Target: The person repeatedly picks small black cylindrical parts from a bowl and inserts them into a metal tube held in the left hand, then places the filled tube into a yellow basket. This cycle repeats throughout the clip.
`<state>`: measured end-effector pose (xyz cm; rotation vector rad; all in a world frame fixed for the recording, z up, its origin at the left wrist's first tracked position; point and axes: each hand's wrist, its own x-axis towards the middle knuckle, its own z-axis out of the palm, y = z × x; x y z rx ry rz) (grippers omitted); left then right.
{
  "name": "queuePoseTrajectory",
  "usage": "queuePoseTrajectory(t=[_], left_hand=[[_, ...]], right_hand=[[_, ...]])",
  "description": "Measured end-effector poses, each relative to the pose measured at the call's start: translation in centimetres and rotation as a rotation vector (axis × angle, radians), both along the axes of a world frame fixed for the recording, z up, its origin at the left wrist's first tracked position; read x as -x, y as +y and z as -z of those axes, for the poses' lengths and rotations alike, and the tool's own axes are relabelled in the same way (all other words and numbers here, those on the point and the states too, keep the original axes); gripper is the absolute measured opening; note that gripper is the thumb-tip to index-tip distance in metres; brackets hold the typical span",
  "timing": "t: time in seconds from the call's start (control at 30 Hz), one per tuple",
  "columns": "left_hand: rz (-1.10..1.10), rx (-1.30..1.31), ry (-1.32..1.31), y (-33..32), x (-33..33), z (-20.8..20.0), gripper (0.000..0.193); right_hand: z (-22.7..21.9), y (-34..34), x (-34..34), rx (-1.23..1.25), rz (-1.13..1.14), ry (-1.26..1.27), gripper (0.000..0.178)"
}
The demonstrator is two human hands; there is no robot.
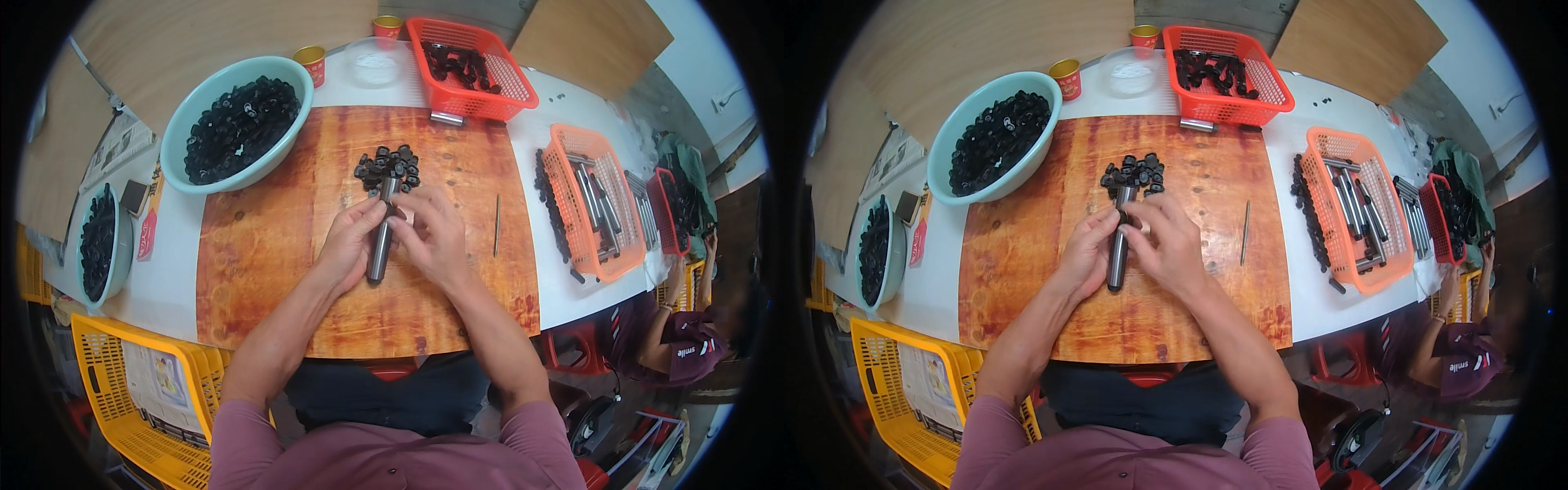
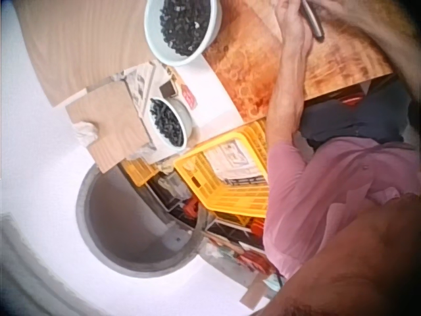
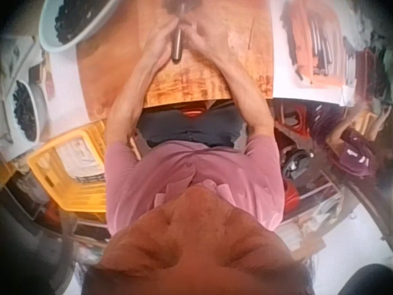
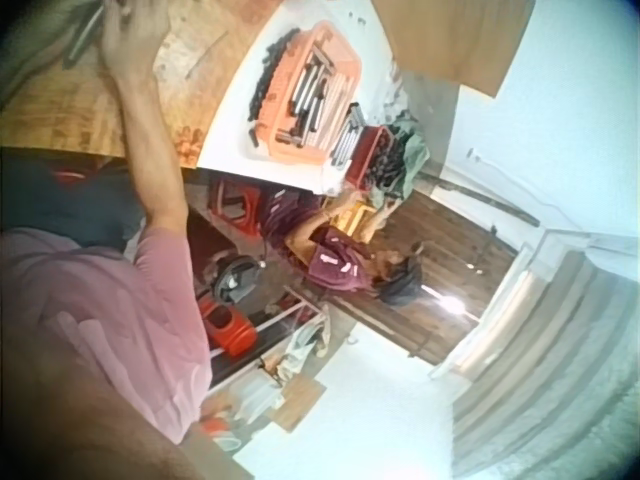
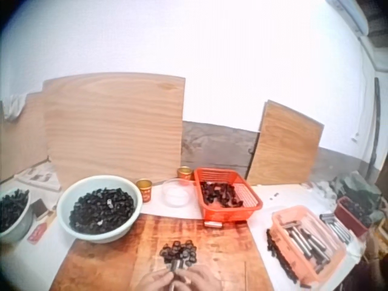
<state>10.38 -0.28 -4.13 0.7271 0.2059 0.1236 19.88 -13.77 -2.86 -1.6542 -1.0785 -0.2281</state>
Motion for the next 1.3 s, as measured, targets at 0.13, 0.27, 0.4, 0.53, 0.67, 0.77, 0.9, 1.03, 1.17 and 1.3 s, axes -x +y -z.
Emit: queuePoseTrajectory(t=[0.13,0.27,0.4,0.53,0.67,0.77,0.9,1.03,1.17,1.3], left_hand=[[0.073,-0.004,0.041,-0.7,0.2,-1.0,0.031],[0.156,0.014,0.080,-0.8,0.3,-1.0,0.029],[0.168,-0.013,0.170,-0.9,0.3,-1.4,0.034],[0.179,-0.038,0.248,-1.2,0.4,-2.1,0.035],[0.236,-0.025,0.215,-0.8,0.6,-1.3,0.034],[0.232,-0.055,0.199,-0.7,0.5,-1.1,0.036],[0.197,-0.107,0.201,-0.8,0.5,-1.2,0.040],[0.202,-0.179,0.124,-0.4,0.7,-1.1,0.042],[0.164,-0.235,0.053,-1.0,0.4,-1.3,0.044],[0.156,-0.286,0.026,-1.2,0.3,-1.2,0.044]], right_hand=[[0.1,0.0,-0.7,-0.058,-0.085,0.549,0.030],[-0.4,-0.2,-0.9,-0.084,-0.231,0.959,0.029],[0.1,-0.2,-1.0,-0.085,-0.227,1.012,0.032],[-0.1,-0.3,-1.1,-0.063,-0.255,1.053,0.033],[-0.2,-0.4,-1.2,-0.030,-0.265,1.073,0.033],[-0.1,-0.3,-1.2,-0.045,-0.284,1.073,0.033],[-0.4,-0.3,-1.1,-0.079,-0.297,1.066,0.034],[-0.7,-0.5,-1.1,-0.155,-0.321,1.053,0.038],[-0.8,-0.6,-1.3,-0.253,-0.364,1.086,0.042],[-0.6,-0.8,-1.6,-0.246,-0.360,1.065,0.043]])
